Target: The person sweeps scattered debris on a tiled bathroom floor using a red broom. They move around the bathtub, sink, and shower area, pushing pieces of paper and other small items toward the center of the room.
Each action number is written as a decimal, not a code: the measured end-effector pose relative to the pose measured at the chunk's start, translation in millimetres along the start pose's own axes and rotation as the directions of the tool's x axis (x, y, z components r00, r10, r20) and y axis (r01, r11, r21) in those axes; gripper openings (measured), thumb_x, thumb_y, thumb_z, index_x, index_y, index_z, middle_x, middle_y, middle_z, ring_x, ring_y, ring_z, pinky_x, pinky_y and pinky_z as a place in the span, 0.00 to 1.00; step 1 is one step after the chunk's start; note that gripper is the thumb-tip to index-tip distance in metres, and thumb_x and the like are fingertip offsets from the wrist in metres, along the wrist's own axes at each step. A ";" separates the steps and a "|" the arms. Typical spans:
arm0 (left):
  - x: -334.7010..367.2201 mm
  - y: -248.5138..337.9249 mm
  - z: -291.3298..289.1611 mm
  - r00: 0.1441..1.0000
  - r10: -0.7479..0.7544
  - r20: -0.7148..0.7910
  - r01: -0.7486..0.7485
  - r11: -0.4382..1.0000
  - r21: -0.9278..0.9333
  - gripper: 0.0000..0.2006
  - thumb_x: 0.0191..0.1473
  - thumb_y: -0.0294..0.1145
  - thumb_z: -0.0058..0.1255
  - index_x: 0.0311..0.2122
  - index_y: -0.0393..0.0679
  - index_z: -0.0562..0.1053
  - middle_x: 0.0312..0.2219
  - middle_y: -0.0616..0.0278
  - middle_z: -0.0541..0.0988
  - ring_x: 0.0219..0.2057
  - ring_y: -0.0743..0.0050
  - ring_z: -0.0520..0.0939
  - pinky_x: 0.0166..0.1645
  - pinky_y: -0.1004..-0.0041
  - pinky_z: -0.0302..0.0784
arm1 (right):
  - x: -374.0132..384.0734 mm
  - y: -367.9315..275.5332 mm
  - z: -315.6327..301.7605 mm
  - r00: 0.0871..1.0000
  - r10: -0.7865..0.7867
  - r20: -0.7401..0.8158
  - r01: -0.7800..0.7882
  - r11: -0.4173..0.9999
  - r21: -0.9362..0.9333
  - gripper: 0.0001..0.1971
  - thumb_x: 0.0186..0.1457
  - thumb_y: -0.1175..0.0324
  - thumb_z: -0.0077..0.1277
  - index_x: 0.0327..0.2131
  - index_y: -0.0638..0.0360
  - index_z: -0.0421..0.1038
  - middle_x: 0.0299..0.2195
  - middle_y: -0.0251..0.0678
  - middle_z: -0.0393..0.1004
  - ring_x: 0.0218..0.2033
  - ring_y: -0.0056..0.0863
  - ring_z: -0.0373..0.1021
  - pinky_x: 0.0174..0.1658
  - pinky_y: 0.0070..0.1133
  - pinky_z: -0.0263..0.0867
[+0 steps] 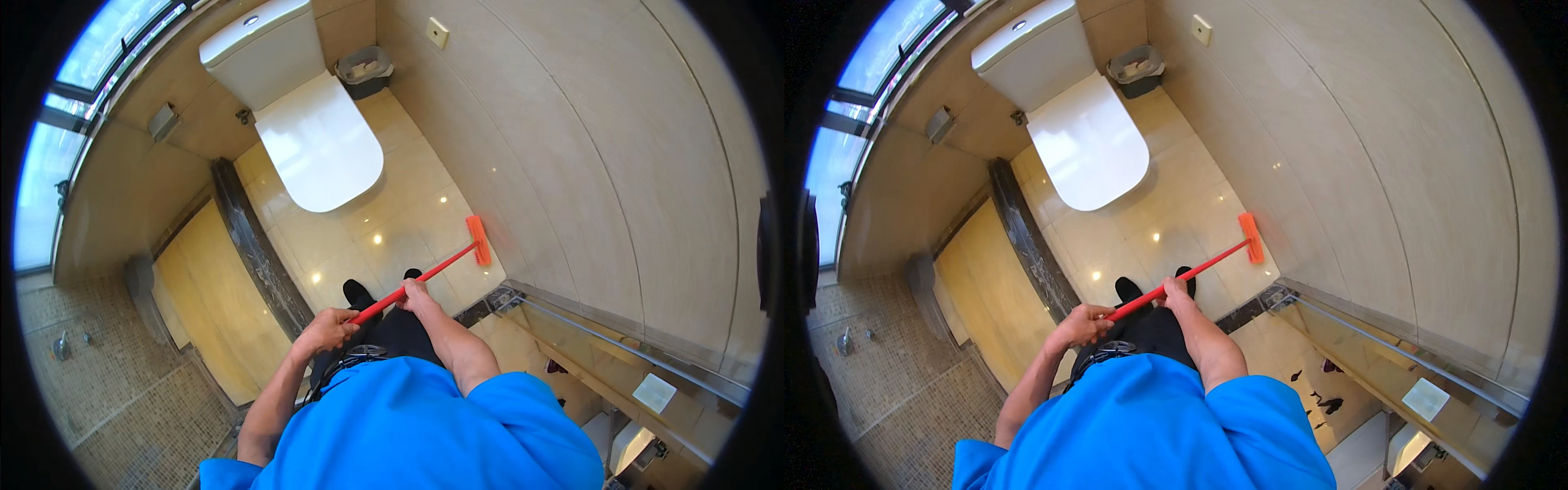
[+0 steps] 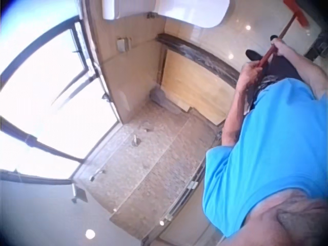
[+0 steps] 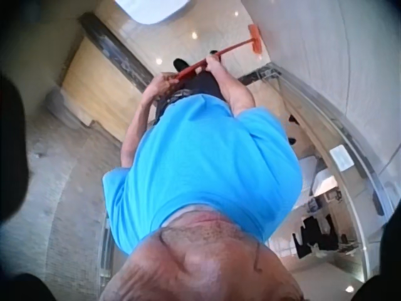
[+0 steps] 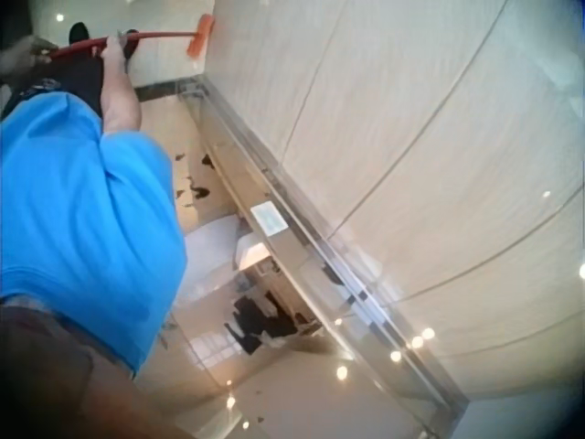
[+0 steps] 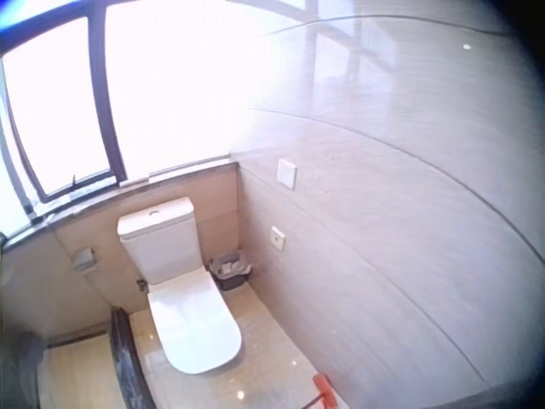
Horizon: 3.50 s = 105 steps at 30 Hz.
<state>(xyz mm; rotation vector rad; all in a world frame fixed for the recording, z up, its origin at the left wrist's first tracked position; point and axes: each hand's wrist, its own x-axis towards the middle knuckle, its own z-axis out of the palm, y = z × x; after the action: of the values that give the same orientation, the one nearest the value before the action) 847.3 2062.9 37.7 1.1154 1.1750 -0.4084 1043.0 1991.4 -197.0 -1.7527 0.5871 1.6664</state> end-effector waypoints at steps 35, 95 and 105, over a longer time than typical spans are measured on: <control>-25.6 -76.4 79.9 0.996 -0.044 -0.080 0.013 0.937 -0.348 0.22 0.49 0.29 0.48 0.51 0.39 0.62 0.16 0.67 0.70 0.10 0.87 0.64 0.10 0.84 0.57 | -36.3 47.9 -27.9 0.989 -0.130 0.068 0.140 0.975 -0.175 0.09 0.45 0.63 0.47 0.20 0.56 0.63 0.15 0.33 0.65 0.14 0.26 0.63 0.17 0.24 0.62; -48.1 -46.7 146.6 0.988 -0.110 -0.110 0.093 0.985 -0.146 0.18 0.49 0.35 0.46 0.48 0.46 0.67 0.17 0.67 0.71 0.12 0.85 0.68 0.13 0.82 0.60 | -44.3 58.6 -121.1 0.966 0.107 0.234 -0.016 0.933 -0.359 0.12 0.49 0.59 0.45 0.24 0.59 0.68 0.17 0.38 0.70 0.16 0.28 0.68 0.17 0.23 0.63; -70.8 -32.0 117.0 0.981 -0.133 -0.144 0.106 0.978 -0.181 0.20 0.50 0.34 0.46 0.49 0.46 0.65 0.18 0.68 0.72 0.15 0.86 0.70 0.14 0.82 0.62 | -51.9 30.5 -88.2 0.910 0.229 0.346 -0.001 0.835 -0.550 0.15 0.50 0.55 0.44 0.25 0.58 0.67 0.19 0.37 0.69 0.18 0.28 0.67 0.19 0.23 0.64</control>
<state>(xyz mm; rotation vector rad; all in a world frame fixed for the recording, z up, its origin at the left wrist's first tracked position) 856.2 1929.5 80.8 0.9418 1.3933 -0.3094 1078.5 1901.9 -150.9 -1.6714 0.0214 2.3716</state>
